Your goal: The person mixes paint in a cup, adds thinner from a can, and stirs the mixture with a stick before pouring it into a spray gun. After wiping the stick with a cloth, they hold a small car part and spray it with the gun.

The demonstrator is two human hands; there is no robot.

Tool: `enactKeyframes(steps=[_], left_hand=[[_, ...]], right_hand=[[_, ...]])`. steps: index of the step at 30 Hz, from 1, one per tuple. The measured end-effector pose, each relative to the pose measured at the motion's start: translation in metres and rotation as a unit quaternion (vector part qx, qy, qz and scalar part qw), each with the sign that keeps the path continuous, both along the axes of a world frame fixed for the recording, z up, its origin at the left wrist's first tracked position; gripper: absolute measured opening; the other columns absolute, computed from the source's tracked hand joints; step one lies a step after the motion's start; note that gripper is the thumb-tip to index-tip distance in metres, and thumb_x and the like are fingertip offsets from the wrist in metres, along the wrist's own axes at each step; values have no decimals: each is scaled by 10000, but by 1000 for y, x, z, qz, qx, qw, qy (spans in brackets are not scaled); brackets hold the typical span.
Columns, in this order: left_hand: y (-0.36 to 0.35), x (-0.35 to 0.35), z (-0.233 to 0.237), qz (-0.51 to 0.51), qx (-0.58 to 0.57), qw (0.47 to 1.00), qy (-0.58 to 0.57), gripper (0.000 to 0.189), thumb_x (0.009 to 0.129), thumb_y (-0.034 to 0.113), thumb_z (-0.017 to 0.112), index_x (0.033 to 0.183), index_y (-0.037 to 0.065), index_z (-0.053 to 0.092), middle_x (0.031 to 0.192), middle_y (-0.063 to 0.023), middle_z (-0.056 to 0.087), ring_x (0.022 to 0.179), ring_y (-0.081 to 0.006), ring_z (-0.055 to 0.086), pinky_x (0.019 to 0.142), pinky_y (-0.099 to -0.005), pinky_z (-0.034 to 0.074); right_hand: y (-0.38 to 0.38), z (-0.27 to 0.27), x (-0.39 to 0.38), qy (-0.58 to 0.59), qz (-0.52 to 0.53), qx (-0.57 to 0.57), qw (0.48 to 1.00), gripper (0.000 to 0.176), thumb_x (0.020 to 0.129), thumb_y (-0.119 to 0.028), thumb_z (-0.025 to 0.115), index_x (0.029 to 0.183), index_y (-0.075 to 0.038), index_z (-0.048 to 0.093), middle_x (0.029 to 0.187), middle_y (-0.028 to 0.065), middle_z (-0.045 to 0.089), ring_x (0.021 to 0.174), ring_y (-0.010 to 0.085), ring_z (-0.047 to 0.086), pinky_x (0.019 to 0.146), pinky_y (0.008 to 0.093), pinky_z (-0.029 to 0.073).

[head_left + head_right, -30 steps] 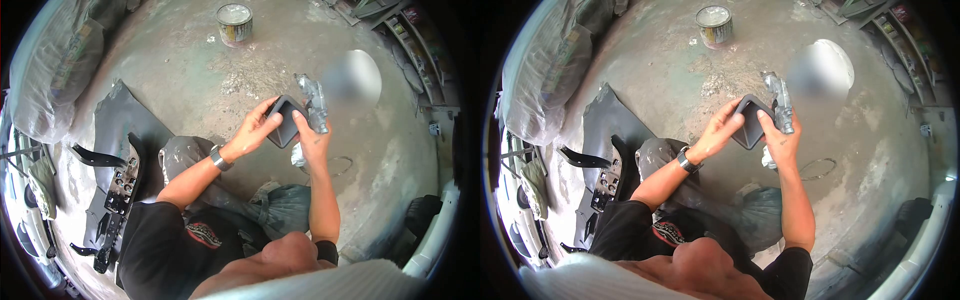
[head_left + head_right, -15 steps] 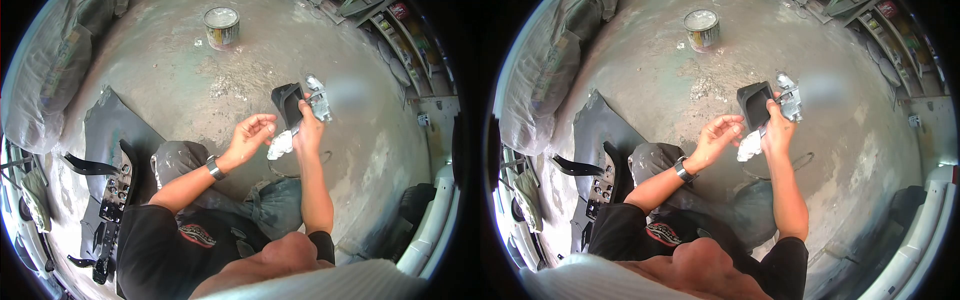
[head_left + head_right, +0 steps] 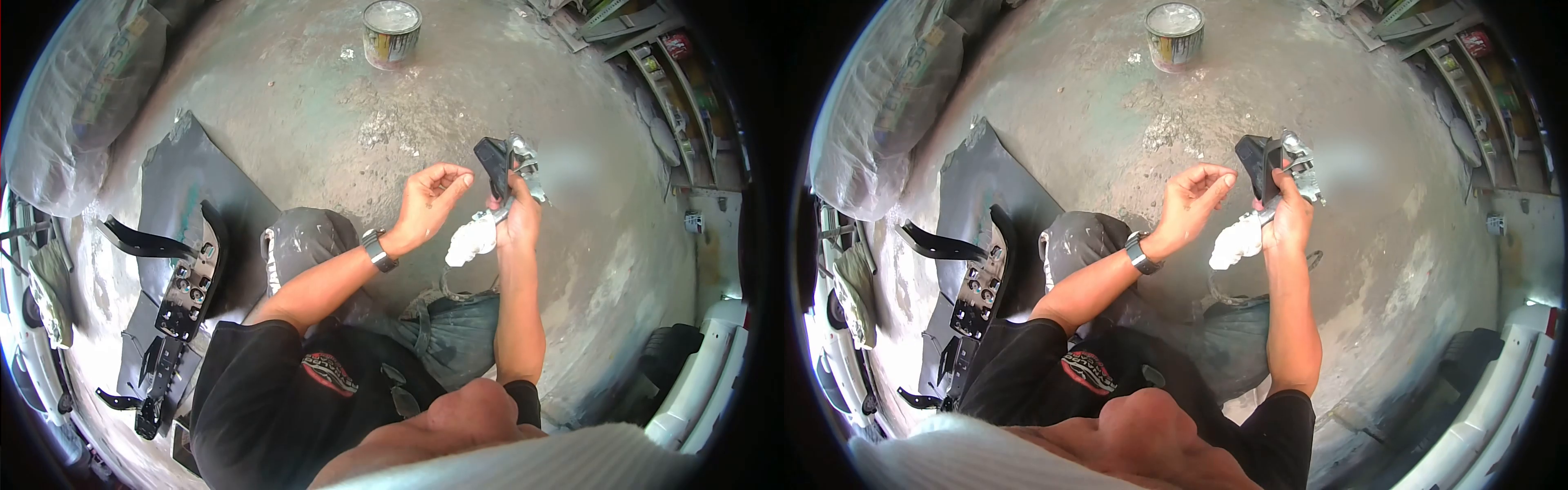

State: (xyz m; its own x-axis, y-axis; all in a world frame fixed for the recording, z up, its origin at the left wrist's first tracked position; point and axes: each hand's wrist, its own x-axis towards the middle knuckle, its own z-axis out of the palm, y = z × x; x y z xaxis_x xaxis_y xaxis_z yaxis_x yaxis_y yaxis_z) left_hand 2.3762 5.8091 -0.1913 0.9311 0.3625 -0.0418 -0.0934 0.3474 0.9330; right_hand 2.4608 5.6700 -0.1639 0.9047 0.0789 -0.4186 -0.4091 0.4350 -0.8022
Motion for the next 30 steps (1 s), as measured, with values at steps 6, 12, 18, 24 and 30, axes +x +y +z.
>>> enactKeyframes(steps=[6, 12, 18, 24, 30], left_hand=[[0, -4, 7, -137, -195, 967, 91, 267, 1060, 294, 664, 1141, 54, 745, 993, 27, 707, 833, -44, 588, 736, -238, 486], [-3, -3, 2, -149, -272, 950, 42, 250, 1067, 272, 652, 1190, 68, 729, 973, 22, 710, 781, -33, 556, 724, -204, 486], [14, 4, 2, -137, -320, 937, 8, 198, 1079, 215, 615, 1199, 86, 704, 1033, 13, 725, 907, -93, 656, 838, -288, 511], [65, 16, -18, -84, -261, 961, -25, 145, 1033, 181, 688, 1072, 45, 718, 1013, -80, 745, 880, -159, 707, 803, -330, 578], [88, 7, 5, -69, -95, 992, 51, 129, 1025, 128, 683, 1067, 15, 728, 970, -89, 756, 800, -160, 728, 731, -303, 602]], right_hand=[[9, -2, -2, -34, -39, -21, 998, 298, 946, -35, 698, 1239, 15, 674, 986, 106, 712, 691, 162, 641, 498, 315, 466], [25, 4, -10, -49, -55, 6, 997, 319, 965, -25, 678, 1279, 4, 628, 986, 106, 704, 648, 134, 622, 485, 292, 462], [26, 18, -17, -104, -15, -45, 993, 354, 998, -127, 707, 1305, -15, 571, 985, 123, 689, 519, 126, 579, 445, 282, 447], [18, 17, -22, -112, 10, -57, 992, 371, 1020, -189, 700, 1326, -32, 563, 1028, 118, 695, 479, 116, 565, 418, 262, 410], [9, 40, -31, -140, 82, -96, 982, 358, 994, -208, 740, 1255, 13, 634, 912, 55, 694, 477, 78, 543, 428, 248, 420]])
